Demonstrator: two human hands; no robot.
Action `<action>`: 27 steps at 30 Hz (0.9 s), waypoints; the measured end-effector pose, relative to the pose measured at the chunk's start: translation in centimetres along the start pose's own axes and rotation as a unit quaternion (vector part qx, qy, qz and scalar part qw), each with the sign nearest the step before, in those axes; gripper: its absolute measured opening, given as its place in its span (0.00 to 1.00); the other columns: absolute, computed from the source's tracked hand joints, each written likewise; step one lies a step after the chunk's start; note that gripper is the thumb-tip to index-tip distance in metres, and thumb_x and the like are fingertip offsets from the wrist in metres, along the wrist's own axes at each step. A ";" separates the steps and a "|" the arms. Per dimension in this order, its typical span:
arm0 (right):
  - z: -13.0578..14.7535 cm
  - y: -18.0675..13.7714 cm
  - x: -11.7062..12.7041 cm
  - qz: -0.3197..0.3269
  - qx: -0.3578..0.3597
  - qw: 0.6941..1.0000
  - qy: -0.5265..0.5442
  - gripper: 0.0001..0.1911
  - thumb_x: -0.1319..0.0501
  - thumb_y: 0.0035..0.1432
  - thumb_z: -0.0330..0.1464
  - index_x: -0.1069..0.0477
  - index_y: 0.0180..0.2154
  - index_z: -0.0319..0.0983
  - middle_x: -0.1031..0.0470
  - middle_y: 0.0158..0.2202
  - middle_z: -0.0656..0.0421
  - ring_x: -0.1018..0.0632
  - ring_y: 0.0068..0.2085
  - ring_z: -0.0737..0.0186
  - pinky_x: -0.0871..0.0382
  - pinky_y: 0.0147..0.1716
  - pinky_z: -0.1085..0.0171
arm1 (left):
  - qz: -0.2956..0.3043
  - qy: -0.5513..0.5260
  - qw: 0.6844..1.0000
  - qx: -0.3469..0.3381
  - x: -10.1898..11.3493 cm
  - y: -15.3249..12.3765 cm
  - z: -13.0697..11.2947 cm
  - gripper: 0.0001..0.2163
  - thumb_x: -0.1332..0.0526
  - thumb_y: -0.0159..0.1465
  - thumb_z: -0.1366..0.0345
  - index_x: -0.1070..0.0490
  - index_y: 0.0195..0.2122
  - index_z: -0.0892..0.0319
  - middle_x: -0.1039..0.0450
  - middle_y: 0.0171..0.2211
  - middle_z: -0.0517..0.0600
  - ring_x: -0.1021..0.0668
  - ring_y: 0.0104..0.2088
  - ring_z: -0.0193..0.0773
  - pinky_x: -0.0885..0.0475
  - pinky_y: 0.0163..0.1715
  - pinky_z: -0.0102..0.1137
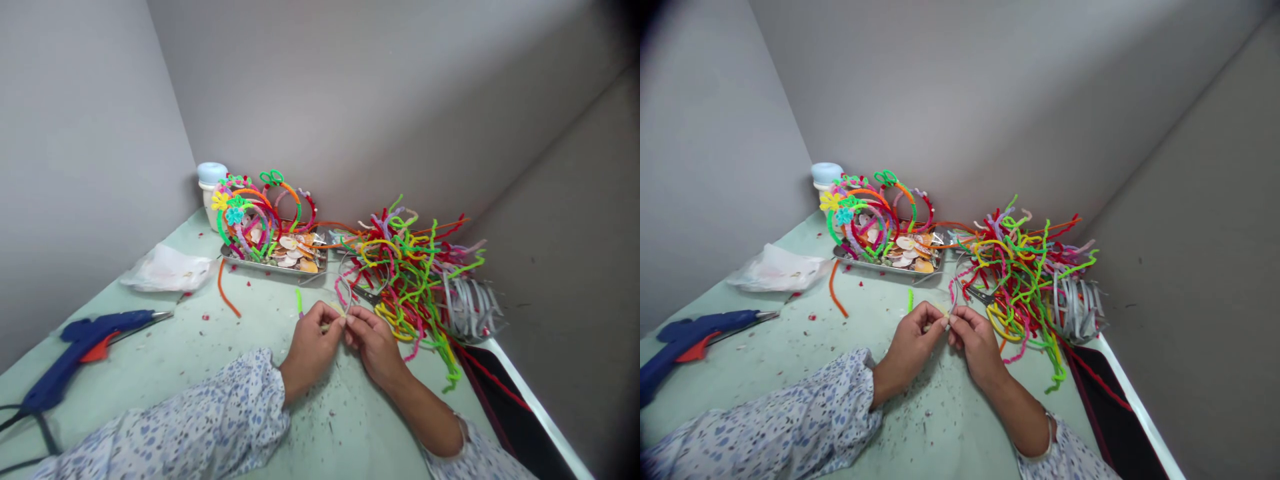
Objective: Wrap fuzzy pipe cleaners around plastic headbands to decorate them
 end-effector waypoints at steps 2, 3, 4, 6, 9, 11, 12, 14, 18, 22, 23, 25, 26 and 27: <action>0.0 0.0 0.0 0.003 0.000 1.000 0.002 0.08 0.43 0.58 0.35 0.33 0.29 0.38 0.37 0.18 0.64 0.39 0.21 0.70 0.47 0.21 0.69 | 0.002 -0.003 1.000 -0.003 0.0 0.0 0.0 0.05 0.44 0.59 0.68 0.35 0.27 0.60 0.29 0.22 0.44 0.27 0.26 0.31 0.35 0.27 0.25; 0.0 0.0 0.0 0.004 -0.001 1.000 0.004 0.08 0.43 0.58 0.34 0.33 0.28 0.38 0.37 0.18 0.64 0.39 0.21 0.70 0.48 0.21 0.69 | 0.003 -0.005 1.000 -0.004 -0.1 0.0 0.0 0.04 0.44 0.59 0.68 0.35 0.27 0.60 0.29 0.22 0.44 0.27 0.25 0.31 0.35 0.27 0.25; 0.0 0.0 0.0 0.005 -0.003 1.000 0.006 0.08 0.43 0.58 0.34 0.33 0.28 0.38 0.37 0.18 0.64 0.39 0.21 0.70 0.48 0.21 0.69 | 0.005 -0.007 1.000 -0.004 -0.1 0.0 0.0 0.04 0.44 0.59 0.68 0.35 0.27 0.60 0.29 0.22 0.44 0.27 0.25 0.31 0.35 0.27 0.25; -0.1 0.0 0.1 0.006 -0.006 1.000 0.012 0.08 0.43 0.57 0.34 0.34 0.28 0.38 0.37 0.18 0.64 0.39 0.21 0.70 0.48 0.21 0.69 | 0.009 -0.010 1.000 -0.006 -0.2 0.0 0.0 0.05 0.44 0.59 0.68 0.36 0.27 0.60 0.29 0.22 0.44 0.27 0.26 0.31 0.35 0.27 0.25; -0.1 0.0 0.1 0.005 -0.008 1.000 0.017 0.07 0.43 0.57 0.34 0.34 0.29 0.38 0.37 0.18 0.64 0.39 0.21 0.70 0.47 0.21 0.69 | 0.014 -0.015 1.000 -0.005 -0.3 0.0 0.2 0.05 0.44 0.60 0.68 0.36 0.27 0.60 0.29 0.23 0.44 0.27 0.26 0.31 0.35 0.28 0.25; 0.0 0.0 0.0 0.003 -0.005 1.000 0.016 0.07 0.43 0.57 0.34 0.34 0.29 0.38 0.37 0.18 0.64 0.39 0.21 0.70 0.47 0.21 0.69 | 0.016 -0.017 1.000 -0.004 -0.3 0.0 0.2 0.04 0.44 0.60 0.68 0.36 0.28 0.60 0.30 0.23 0.44 0.27 0.26 0.31 0.35 0.28 0.25; 0.0 0.0 0.0 0.001 -0.002 1.000 0.014 0.07 0.43 0.57 0.34 0.34 0.29 0.38 0.37 0.19 0.64 0.39 0.21 0.70 0.47 0.21 0.69 | 0.016 -0.017 1.000 -0.005 -0.3 0.0 0.3 0.04 0.44 0.60 0.68 0.35 0.28 0.60 0.30 0.23 0.44 0.27 0.26 0.31 0.35 0.28 0.25; 0.1 0.0 0.0 -0.003 0.002 1.000 0.012 0.08 0.43 0.58 0.35 0.34 0.29 0.38 0.37 0.19 0.64 0.39 0.21 0.70 0.47 0.21 0.69 | 0.019 -0.018 1.000 -0.006 -0.3 0.1 0.3 0.04 0.45 0.60 0.68 0.35 0.28 0.60 0.29 0.23 0.45 0.27 0.26 0.31 0.35 0.29 0.25; 0.1 0.1 0.0 -0.016 0.005 1.000 0.008 0.11 0.43 0.58 0.38 0.33 0.29 0.38 0.37 0.18 0.64 0.39 0.20 0.70 0.47 0.20 0.69 | 0.025 -0.020 0.999 -0.004 -0.4 0.1 0.5 0.05 0.45 0.60 0.67 0.35 0.28 0.60 0.29 0.23 0.45 0.27 0.26 0.32 0.34 0.30 0.27; 0.1 0.2 0.0 -0.016 0.006 1.000 0.004 0.12 0.43 0.58 0.39 0.34 0.27 0.38 0.37 0.18 0.64 0.39 0.20 0.71 0.48 0.20 0.69 | 0.033 -0.021 0.999 -0.006 -0.5 0.1 0.7 0.05 0.45 0.61 0.66 0.35 0.29 0.60 0.29 0.24 0.46 0.26 0.27 0.32 0.33 0.31 0.27; 0.1 0.2 0.0 -0.015 0.006 1.000 0.004 0.12 0.43 0.58 0.39 0.34 0.27 0.38 0.37 0.18 0.64 0.39 0.20 0.71 0.47 0.20 0.69 | 0.037 -0.022 0.999 -0.008 -0.5 0.0 0.7 0.05 0.45 0.61 0.66 0.35 0.29 0.60 0.29 0.25 0.46 0.26 0.28 0.32 0.33 0.32 0.28; 0.0 0.2 0.0 -0.015 0.004 1.000 0.004 0.13 0.43 0.58 0.39 0.35 0.26 0.38 0.38 0.18 0.64 0.39 0.20 0.71 0.48 0.20 0.69 | 0.044 -0.023 0.999 -0.010 -0.6 0.0 0.8 0.05 0.45 0.61 0.66 0.35 0.29 0.60 0.29 0.25 0.46 0.26 0.28 0.32 0.32 0.33 0.28; 0.0 0.2 0.1 -0.015 0.002 1.000 0.004 0.13 0.43 0.58 0.38 0.35 0.26 0.38 0.38 0.18 0.65 0.39 0.20 0.71 0.48 0.20 0.69 | 0.046 -0.023 0.999 -0.011 -0.7 0.0 0.8 0.05 0.46 0.61 0.66 0.35 0.29 0.60 0.29 0.25 0.46 0.26 0.28 0.32 0.32 0.33 0.28; 0.0 0.2 0.1 -0.016 0.001 1.000 0.004 0.13 0.43 0.58 0.38 0.35 0.26 0.38 0.38 0.18 0.65 0.39 0.20 0.71 0.48 0.20 0.69 | 0.048 -0.023 0.999 -0.011 -0.7 0.0 0.8 0.05 0.46 0.61 0.66 0.35 0.29 0.60 0.30 0.25 0.46 0.26 0.28 0.32 0.32 0.32 0.28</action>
Point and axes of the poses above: each hand's wrist, its own y-axis towards the middle knuckle, its own x-axis out of the back of the hand, z = x × y, the point moved 5 cm from there along y, towards the middle knuckle
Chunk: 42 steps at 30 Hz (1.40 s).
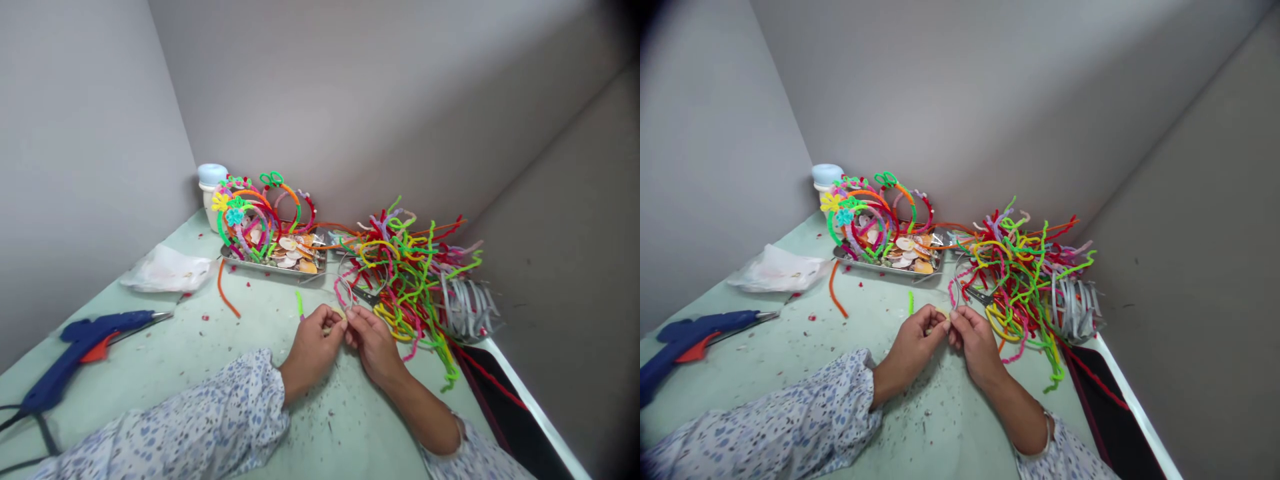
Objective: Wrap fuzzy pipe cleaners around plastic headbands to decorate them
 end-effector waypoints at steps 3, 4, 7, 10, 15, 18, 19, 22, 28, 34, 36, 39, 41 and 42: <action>-0.2 0.0 0.0 -0.003 -0.001 1.000 0.002 0.13 0.43 0.58 0.38 0.36 0.26 0.38 0.38 0.18 0.65 0.40 0.20 0.71 0.48 0.20 0.69 | 0.004 0.004 1.000 0.001 0.0 0.0 0.1 0.05 0.45 0.61 0.66 0.36 0.28 0.60 0.30 0.25 0.46 0.26 0.28 0.32 0.32 0.32 0.27; -0.2 0.0 0.0 -0.005 -0.001 1.000 0.003 0.13 0.43 0.58 0.38 0.36 0.26 0.38 0.38 0.18 0.65 0.40 0.20 0.71 0.48 0.20 0.69 | 0.006 0.004 1.000 0.001 -0.1 0.0 0.2 0.05 0.45 0.61 0.66 0.36 0.29 0.60 0.30 0.25 0.47 0.26 0.28 0.33 0.32 0.32 0.28; -0.2 0.0 0.0 -0.009 -0.001 1.000 0.003 0.13 0.43 0.58 0.39 0.36 0.26 0.38 0.39 0.17 0.65 0.40 0.20 0.71 0.48 0.20 0.69 | 0.013 0.002 1.000 0.002 -0.1 -0.1 0.3 0.06 0.46 0.62 0.65 0.36 0.29 0.60 0.30 0.26 0.47 0.26 0.29 0.33 0.32 0.33 0.28; -0.2 0.0 -0.1 -0.013 -0.003 1.000 0.001 0.13 0.43 0.58 0.40 0.36 0.26 0.39 0.39 0.18 0.65 0.40 0.20 0.70 0.47 0.20 0.69 | 0.016 -0.003 1.000 0.001 -0.1 -0.1 0.2 0.06 0.46 0.62 0.65 0.36 0.30 0.60 0.30 0.26 0.47 0.26 0.29 0.33 0.32 0.32 0.29; -0.2 0.0 -0.1 -0.019 -0.010 1.000 -0.005 0.14 0.43 0.57 0.41 0.37 0.25 0.39 0.39 0.17 0.65 0.40 0.20 0.70 0.47 0.20 0.69 | 0.015 0.003 1.000 -0.002 -0.1 0.0 0.2 0.06 0.46 0.61 0.65 0.36 0.29 0.60 0.29 0.26 0.47 0.26 0.29 0.33 0.32 0.33 0.29; -0.1 0.0 -0.1 -0.019 -0.004 1.000 -0.002 0.13 0.42 0.56 0.41 0.36 0.25 0.39 0.38 0.18 0.65 0.39 0.20 0.70 0.46 0.20 0.69 | 0.014 0.003 1.000 -0.001 -0.1 0.0 0.2 0.06 0.46 0.61 0.65 0.36 0.29 0.60 0.29 0.26 0.47 0.26 0.29 0.33 0.32 0.33 0.28; -0.1 0.0 -0.1 -0.018 -0.002 1.000 0.000 0.13 0.42 0.57 0.40 0.36 0.26 0.39 0.38 0.18 0.65 0.39 0.20 0.70 0.46 0.20 0.69 | 0.014 0.002 1.000 0.000 -0.1 0.0 0.2 0.06 0.46 0.61 0.65 0.36 0.29 0.60 0.29 0.26 0.47 0.26 0.29 0.33 0.32 0.33 0.28; -0.1 0.0 -0.1 -0.018 0.000 1.000 0.002 0.12 0.42 0.57 0.40 0.35 0.27 0.39 0.37 0.18 0.65 0.38 0.20 0.70 0.45 0.21 0.69 | 0.014 -0.003 1.000 0.003 -0.2 0.0 0.3 0.06 0.46 0.61 0.65 0.35 0.29 0.60 0.29 0.25 0.47 0.26 0.28 0.33 0.32 0.32 0.28; 0.2 -0.1 -0.1 -0.029 0.006 1.000 0.004 0.14 0.42 0.56 0.42 0.35 0.26 0.39 0.37 0.18 0.65 0.38 0.20 0.70 0.45 0.21 0.69 | 0.014 -0.005 1.000 0.003 -0.2 0.1 0.2 0.06 0.46 0.61 0.66 0.34 0.29 0.61 0.29 0.25 0.47 0.26 0.28 0.33 0.32 0.32 0.29; 0.2 0.0 0.0 -0.054 0.012 0.998 0.006 0.15 0.41 0.55 0.44 0.33 0.27 0.39 0.38 0.18 0.64 0.38 0.20 0.70 0.45 0.20 0.69 | 0.019 -0.005 1.000 -0.002 -0.2 0.1 0.3 0.07 0.46 0.61 0.66 0.32 0.29 0.61 0.28 0.26 0.48 0.26 0.29 0.34 0.32 0.34 0.29; 0.2 0.1 -0.1 -0.052 0.013 0.999 0.006 0.15 0.41 0.55 0.44 0.34 0.27 0.39 0.38 0.18 0.65 0.38 0.20 0.70 0.45 0.20 0.69 | 0.020 -0.010 1.000 -0.004 -0.2 0.1 0.3 0.07 0.46 0.61 0.66 0.32 0.29 0.61 0.28 0.26 0.48 0.26 0.29 0.33 0.32 0.34 0.29; 0.2 0.1 -0.1 -0.052 0.014 0.999 0.001 0.15 0.41 0.55 0.44 0.34 0.26 0.39 0.39 0.18 0.65 0.38 0.20 0.69 0.46 0.19 0.68 | 0.021 -0.017 1.000 -0.007 -0.2 0.1 0.1 0.06 0.45 0.61 0.66 0.31 0.29 0.61 0.28 0.25 0.48 0.26 0.28 0.33 0.32 0.34 0.28; 0.2 0.1 -0.1 -0.053 0.013 0.999 0.001 0.16 0.41 0.55 0.45 0.34 0.26 0.39 0.38 0.18 0.65 0.38 0.19 0.70 0.46 0.19 0.68 | 0.022 -0.016 1.000 -0.010 -0.1 0.1 -0.1 0.07 0.45 0.61 0.66 0.31 0.29 0.61 0.28 0.25 0.48 0.26 0.28 0.33 0.32 0.33 0.28; 0.2 0.1 -0.1 -0.053 0.012 0.999 0.001 0.16 0.41 0.54 0.45 0.34 0.26 0.39 0.38 0.18 0.65 0.39 0.19 0.70 0.46 0.19 0.68 | 0.023 -0.015 1.000 -0.012 -0.1 0.1 -0.2 0.07 0.46 0.61 0.67 0.31 0.29 0.61 0.28 0.25 0.48 0.26 0.28 0.33 0.32 0.33 0.28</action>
Point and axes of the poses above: each hand's wrist, its own y-axis towards the middle knuckle, its own x-axis out of the back of the hand, z = x × y, the point moved 5 cm from there along y, towards the middle knuckle
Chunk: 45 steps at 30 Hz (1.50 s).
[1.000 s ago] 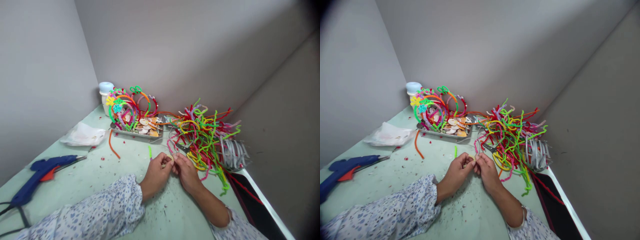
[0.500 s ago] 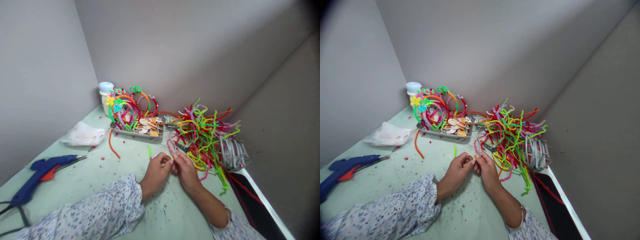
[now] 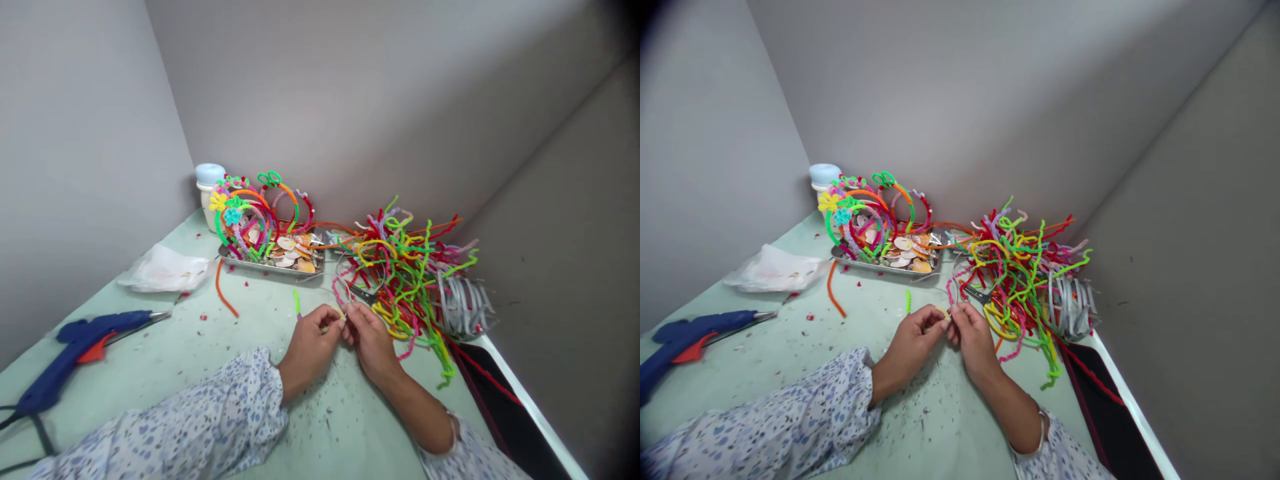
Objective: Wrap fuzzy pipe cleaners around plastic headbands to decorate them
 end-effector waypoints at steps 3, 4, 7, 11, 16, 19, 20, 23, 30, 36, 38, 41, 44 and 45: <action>0.1 0.0 0.0 0.000 0.001 1.000 -0.002 0.16 0.41 0.54 0.45 0.34 0.26 0.39 0.38 0.18 0.65 0.38 0.19 0.70 0.46 0.20 0.68 | -0.006 0.008 1.000 -0.008 0.1 -0.1 -0.3 0.07 0.46 0.60 0.68 0.31 0.28 0.61 0.28 0.25 0.47 0.26 0.28 0.33 0.32 0.33 0.28; 0.1 0.0 0.0 0.002 0.002 1.000 -0.004 0.16 0.41 0.55 0.45 0.34 0.26 0.39 0.38 0.18 0.65 0.38 0.20 0.70 0.46 0.20 0.68 | -0.010 0.014 1.000 -0.010 0.2 -0.1 -0.4 0.07 0.46 0.60 0.68 0.31 0.28 0.61 0.29 0.25 0.47 0.26 0.28 0.33 0.32 0.33 0.28; 0.2 -0.1 -0.1 0.012 0.002 1.000 -0.009 0.15 0.42 0.56 0.44 0.34 0.26 0.39 0.38 0.18 0.65 0.38 0.20 0.69 0.46 0.20 0.68 | -0.024 0.025 0.999 -0.013 0.2 -0.3 -0.6 0.06 0.46 0.60 0.69 0.31 0.28 0.61 0.28 0.25 0.47 0.26 0.29 0.33 0.32 0.34 0.28; 0.2 -0.1 -0.1 0.011 -0.002 1.000 -0.010 0.16 0.42 0.56 0.44 0.34 0.26 0.39 0.38 0.18 0.65 0.38 0.20 0.69 0.46 0.20 0.68 | -0.033 0.020 0.999 -0.008 0.2 -0.3 -0.6 0.06 0.45 0.59 0.69 0.31 0.28 0.61 0.28 0.25 0.47 0.27 0.28 0.33 0.33 0.32 0.27; 0.2 -0.1 -0.1 0.013 -0.001 1.000 -0.006 0.15 0.42 0.55 0.44 0.34 0.26 0.39 0.38 0.17 0.65 0.38 0.19 0.70 0.46 0.20 0.68 | -0.037 0.057 0.997 -0.022 0.3 -0.4 -0.6 0.07 0.46 0.60 0.70 0.31 0.28 0.61 0.28 0.26 0.48 0.27 0.29 0.33 0.33 0.33 0.27; 0.2 -0.1 -0.1 0.015 -0.001 1.000 -0.004 0.15 0.41 0.55 0.44 0.34 0.26 0.39 0.38 0.17 0.65 0.38 0.19 0.70 0.45 0.20 0.68 | -0.042 0.078 0.995 -0.039 0.3 -0.5 -0.9 0.07 0.47 0.60 0.70 0.31 0.28 0.60 0.29 0.27 0.48 0.27 0.31 0.34 0.33 0.34 0.27; 0.2 -0.1 -0.1 0.016 -0.001 1.000 -0.002 0.15 0.42 0.56 0.44 0.34 0.26 0.39 0.38 0.17 0.65 0.38 0.19 0.70 0.45 0.20 0.68 | -0.043 0.083 0.995 -0.045 0.4 -0.6 -1.0 0.07 0.47 0.61 0.70 0.31 0.29 0.60 0.29 0.27 0.48 0.27 0.31 0.33 0.34 0.34 0.27; 0.2 -0.1 -0.2 0.020 0.000 1.000 0.005 0.15 0.42 0.56 0.44 0.34 0.26 0.39 0.37 0.18 0.65 0.38 0.20 0.70 0.45 0.20 0.68 | -0.046 0.095 0.992 -0.064 0.4 -0.7 -1.5 0.07 0.47 0.60 0.71 0.31 0.28 0.60 0.30 0.27 0.47 0.28 0.30 0.33 0.34 0.33 0.27; 0.3 -0.2 -0.3 0.032 -0.006 0.999 0.012 0.15 0.42 0.56 0.43 0.35 0.26 0.39 0.38 0.18 0.65 0.38 0.20 0.70 0.45 0.21 0.68 | -0.043 0.123 0.988 -0.081 0.4 -0.7 -1.8 0.08 0.47 0.60 0.73 0.32 0.27 0.60 0.31 0.27 0.47 0.29 0.31 0.33 0.35 0.34 0.27; 0.2 -0.2 -0.2 0.033 -0.006 0.999 0.012 0.15 0.42 0.57 0.43 0.35 0.26 0.39 0.37 0.18 0.65 0.37 0.20 0.70 0.45 0.21 0.69 | -0.042 0.151 0.984 -0.091 0.4 -0.8 -2.0 0.08 0.47 0.61 0.74 0.32 0.27 0.60 0.31 0.27 0.47 0.29 0.32 0.33 0.36 0.35 0.28; 0.1 -0.1 -0.1 0.029 -0.003 1.000 0.012 0.15 0.41 0.56 0.43 0.35 0.26 0.39 0.37 0.18 0.65 0.37 0.20 0.70 0.44 0.20 0.69 | -0.043 0.158 0.982 -0.098 0.4 -0.8 -2.0 0.08 0.47 0.61 0.75 0.32 0.28 0.60 0.31 0.27 0.47 0.29 0.32 0.33 0.36 0.35 0.28; 0.2 -0.1 -0.1 0.021 0.002 1.000 0.017 0.16 0.41 0.55 0.44 0.34 0.25 0.39 0.36 0.17 0.65 0.37 0.19 0.70 0.44 0.20 0.69 | -0.042 0.169 0.979 -0.109 0.4 -0.8 -2.1 0.08 0.47 0.61 0.75 0.32 0.28 0.60 0.32 0.27 0.46 0.30 0.32 0.33 0.36 0.34 0.27; 0.2 -0.1 -0.1 0.009 0.002 1.000 0.020 0.17 0.40 0.53 0.46 0.34 0.24 0.39 0.35 0.17 0.64 0.37 0.19 0.70 0.43 0.19 0.69 | -0.036 0.174 0.978 -0.114 0.3 -0.9 -2.1 0.08 0.47 0.60 0.76 0.31 0.28 0.60 0.32 0.27 0.46 0.30 0.32 0.32 0.36 0.34 0.27; 0.2 -0.1 -0.1 0.006 0.000 1.000 0.020 0.17 0.39 0.52 0.46 0.34 0.24 0.39 0.35 0.17 0.64 0.36 0.18 0.70 0.43 0.19 0.68 | -0.036 0.174 0.977 -0.115 0.3 -1.0 -2.1 0.08 0.47 0.60 0.76 0.31 0.28 0.60 0.32 0.27 0.46 0.30 0.32 0.32 0.36 0.34 0.27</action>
Point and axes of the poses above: each hand's wrist, its own y-axis towards the middle knuckle, its own x-axis out of the back of the hand, z = x × y, the point moved 5 cm from there along y, towards the middle knuckle
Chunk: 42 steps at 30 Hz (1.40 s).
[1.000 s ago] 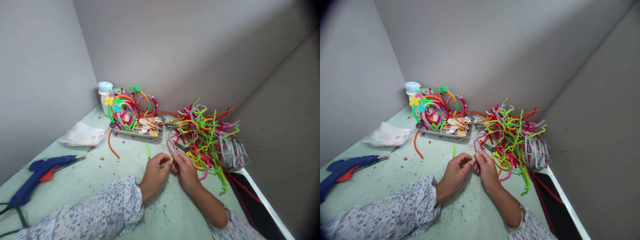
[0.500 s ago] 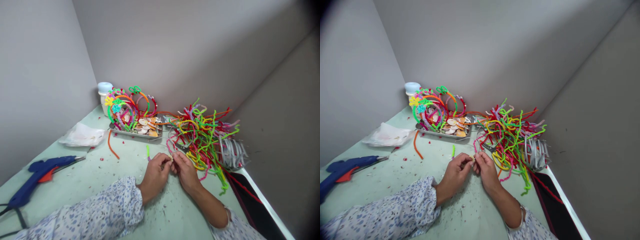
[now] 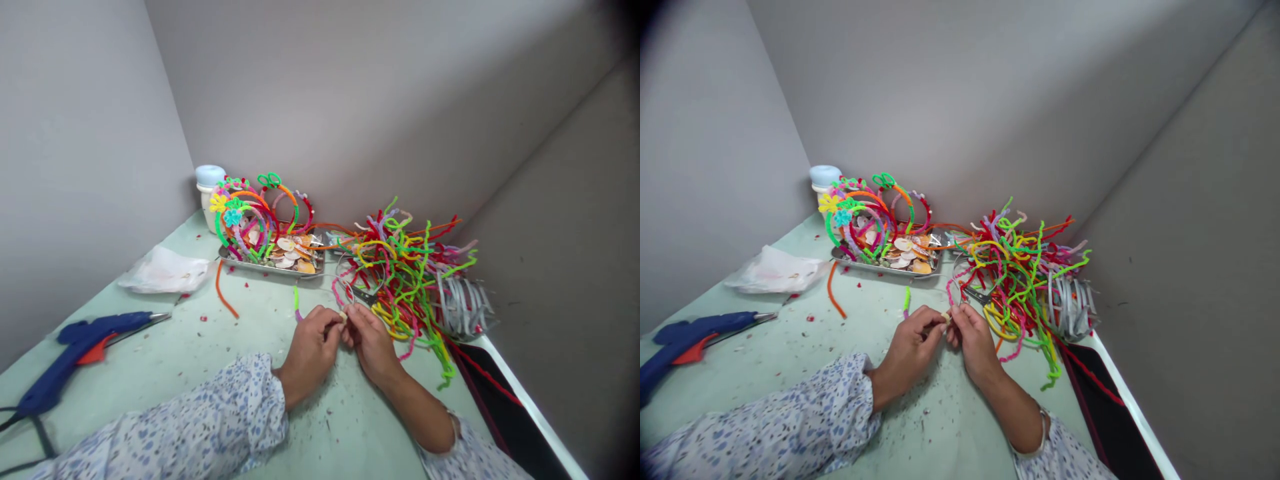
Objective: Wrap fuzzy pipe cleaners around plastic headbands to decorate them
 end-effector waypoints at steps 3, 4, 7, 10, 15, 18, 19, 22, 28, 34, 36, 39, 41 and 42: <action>-0.1 0.0 0.1 -0.007 -0.005 1.000 0.003 0.17 0.39 0.51 0.46 0.34 0.24 0.39 0.35 0.17 0.64 0.36 0.18 0.70 0.43 0.19 0.69 | 0.001 0.003 1.000 -0.004 0.0 0.0 0.0 0.09 0.47 0.60 0.76 0.30 0.28 0.60 0.31 0.27 0.46 0.29 0.32 0.33 0.36 0.34 0.27; -0.2 0.0 0.1 -0.006 -0.007 1.000 0.005 0.17 0.39 0.52 0.46 0.34 0.24 0.39 0.34 0.17 0.64 0.36 0.18 0.70 0.44 0.19 0.69 | 0.002 0.005 1.000 -0.006 0.0 0.0 0.0 0.09 0.47 0.60 0.76 0.30 0.28 0.60 0.31 0.27 0.46 0.29 0.32 0.33 0.36 0.34 0.27; -0.4 0.1 0.1 0.004 -0.014 1.000 0.011 0.16 0.39 0.53 0.44 0.34 0.25 0.39 0.34 0.19 0.64 0.37 0.19 0.71 0.44 0.19 0.69 | 0.007 0.014 1.000 -0.006 -0.1 0.0 0.2 0.09 0.47 0.60 0.76 0.29 0.29 0.60 0.31 0.27 0.47 0.29 0.32 0.32 0.36 0.34 0.27; -0.4 0.1 0.1 0.015 -0.015 1.000 0.019 0.15 0.40 0.55 0.42 0.34 0.25 0.38 0.34 0.19 0.64 0.37 0.19 0.71 0.44 0.19 0.69 | 0.012 0.026 1.000 -0.007 0.0 0.1 0.2 0.09 0.46 0.60 0.75 0.28 0.29 0.60 0.31 0.26 0.47 0.29 0.31 0.32 0.35 0.34 0.27; -0.3 0.1 0.1 0.019 -0.013 1.000 0.019 0.15 0.40 0.55 0.42 0.34 0.25 0.38 0.35 0.19 0.64 0.37 0.19 0.71 0.44 0.19 0.70 | 0.013 0.029 0.999 0.005 -0.1 0.1 0.4 0.08 0.46 0.60 0.74 0.27 0.29 0.60 0.31 0.27 0.47 0.28 0.31 0.32 0.35 0.33 0.26; -0.3 0.1 0.0 0.016 -0.012 1.000 0.014 0.15 0.40 0.55 0.43 0.34 0.25 0.38 0.36 0.19 0.64 0.37 0.20 0.71 0.44 0.19 0.69 | -0.001 0.018 1.000 0.023 -0.1 0.0 0.6 0.07 0.46 0.60 0.73 0.28 0.30 0.60 0.31 0.28 0.47 0.28 0.31 0.32 0.34 0.33 0.26; -0.2 0.1 0.0 0.016 -0.011 1.000 0.013 0.16 0.41 0.55 0.43 0.34 0.25 0.38 0.36 0.18 0.64 0.37 0.20 0.71 0.44 0.20 0.69 | -0.006 0.012 1.000 0.027 0.0 0.0 0.6 0.07 0.46 0.60 0.73 0.29 0.31 0.60 0.31 0.29 0.48 0.28 0.31 0.32 0.34 0.33 0.26; -0.2 0.2 0.0 0.015 -0.010 1.000 0.013 0.15 0.42 0.56 0.44 0.32 0.28 0.38 0.36 0.18 0.64 0.37 0.19 0.70 0.44 0.19 0.70 | -0.017 -0.005 0.999 0.033 0.0 0.0 0.5 0.06 0.45 0.61 0.73 0.29 0.32 0.60 0.30 0.30 0.48 0.27 0.32 0.32 0.33 0.34 0.26; -0.3 0.2 0.1 0.017 -0.014 1.000 0.017 0.14 0.42 0.57 0.43 0.32 0.28 0.38 0.36 0.18 0.64 0.37 0.19 0.71 0.44 0.19 0.70 | -0.022 -0.006 1.000 0.013 0.2 0.1 0.3 0.07 0.45 0.60 0.73 0.27 0.32 0.59 0.30 0.29 0.48 0.27 0.32 0.32 0.34 0.33 0.27; -0.2 0.2 0.1 0.023 -0.021 0.999 0.030 0.13 0.42 0.58 0.41 0.32 0.29 0.38 0.36 0.18 0.64 0.37 0.19 0.72 0.44 0.19 0.71 | -0.021 -0.004 1.000 0.012 0.3 0.1 0.3 0.08 0.44 0.60 0.74 0.26 0.33 0.59 0.29 0.28 0.47 0.27 0.31 0.32 0.34 0.33 0.26; -0.2 0.2 0.1 0.023 -0.022 0.999 0.035 0.12 0.42 0.57 0.40 0.33 0.28 0.38 0.36 0.18 0.65 0.37 0.19 0.72 0.44 0.19 0.72 | -0.022 -0.007 1.000 0.017 0.3 0.1 0.3 0.08 0.44 0.60 0.74 0.26 0.33 0.59 0.29 0.28 0.47 0.27 0.31 0.32 0.34 0.34 0.26; -0.2 0.1 0.0 0.026 -0.021 0.999 0.035 0.12 0.41 0.57 0.40 0.33 0.28 0.38 0.36 0.18 0.65 0.37 0.19 0.72 0.44 0.19 0.72 | -0.022 -0.009 1.000 0.019 0.3 0.1 0.2 0.09 0.44 0.59 0.74 0.25 0.32 0.59 0.28 0.28 0.47 0.27 0.31 0.32 0.34 0.34 0.26; -0.1 0.1 0.0 0.024 -0.020 0.999 0.033 0.13 0.41 0.57 0.41 0.33 0.28 0.38 0.36 0.18 0.65 0.37 0.19 0.72 0.44 0.19 0.72 | -0.022 -0.009 1.000 0.017 0.3 0.1 0.1 0.09 0.45 0.59 0.75 0.25 0.32 0.59 0.28 0.28 0.47 0.27 0.31 0.32 0.34 0.34 0.27; -0.1 0.1 0.0 0.022 -0.021 0.999 0.033 0.13 0.41 0.57 0.41 0.33 0.28 0.38 0.36 0.18 0.65 0.37 0.19 0.72 0.44 0.19 0.72 | -0.022 -0.008 1.000 0.017 0.3 0.1 0.1 0.09 0.45 0.59 0.75 0.25 0.32 0.59 0.28 0.27 0.47 0.27 0.31 0.32 0.34 0.34 0.27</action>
Point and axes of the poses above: each hand's wrist, its own y-axis towards the middle knuckle, its own x-axis out of the back of the hand, z = x × y, the point moved 5 cm from there along y, towards the middle knuckle
